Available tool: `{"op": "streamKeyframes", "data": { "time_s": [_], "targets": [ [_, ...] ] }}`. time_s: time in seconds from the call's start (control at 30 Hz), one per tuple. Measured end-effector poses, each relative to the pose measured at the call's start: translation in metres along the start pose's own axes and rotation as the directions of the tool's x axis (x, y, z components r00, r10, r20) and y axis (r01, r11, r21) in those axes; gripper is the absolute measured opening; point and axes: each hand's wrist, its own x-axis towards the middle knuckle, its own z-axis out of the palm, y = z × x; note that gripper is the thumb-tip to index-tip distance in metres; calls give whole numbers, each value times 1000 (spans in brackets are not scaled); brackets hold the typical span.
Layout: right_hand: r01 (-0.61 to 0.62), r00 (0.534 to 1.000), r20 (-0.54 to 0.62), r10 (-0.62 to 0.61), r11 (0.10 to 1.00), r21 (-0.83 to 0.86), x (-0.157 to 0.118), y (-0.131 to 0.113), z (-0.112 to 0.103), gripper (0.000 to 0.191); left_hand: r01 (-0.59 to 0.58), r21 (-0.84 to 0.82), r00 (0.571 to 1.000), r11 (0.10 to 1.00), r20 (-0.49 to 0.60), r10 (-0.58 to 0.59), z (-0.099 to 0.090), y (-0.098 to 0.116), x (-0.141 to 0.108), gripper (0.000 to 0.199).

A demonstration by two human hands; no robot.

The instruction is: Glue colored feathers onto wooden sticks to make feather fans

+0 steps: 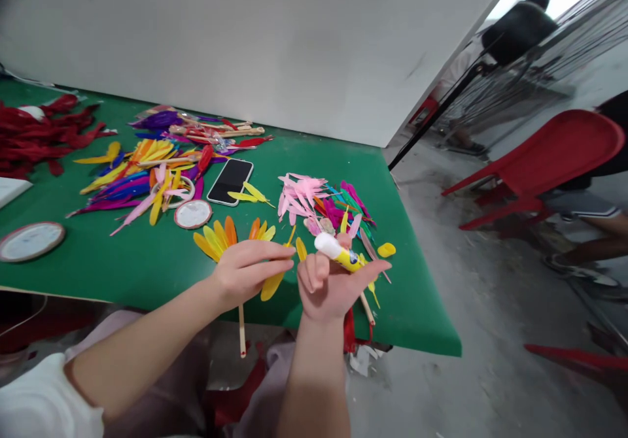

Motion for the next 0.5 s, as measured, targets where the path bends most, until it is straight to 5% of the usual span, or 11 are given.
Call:
{"op": "streamKeyframes", "data": {
  "time_s": [0.23,0.37,0.5],
  "targets": [
    [-67,997,-38,64,995,-75,5,10,-4,48,-44,-179,999,983,8,46,-2,16,8,23],
    [-75,997,-3,76,996,51,4,12,-8,40,169,-373,984,912,10,-178,-8,18,13,29],
    [-73,997,7,73,991,114,3,12,-9,40,353,-283,923,892,-49,-381,-8,10,17,16]
  ]
}}
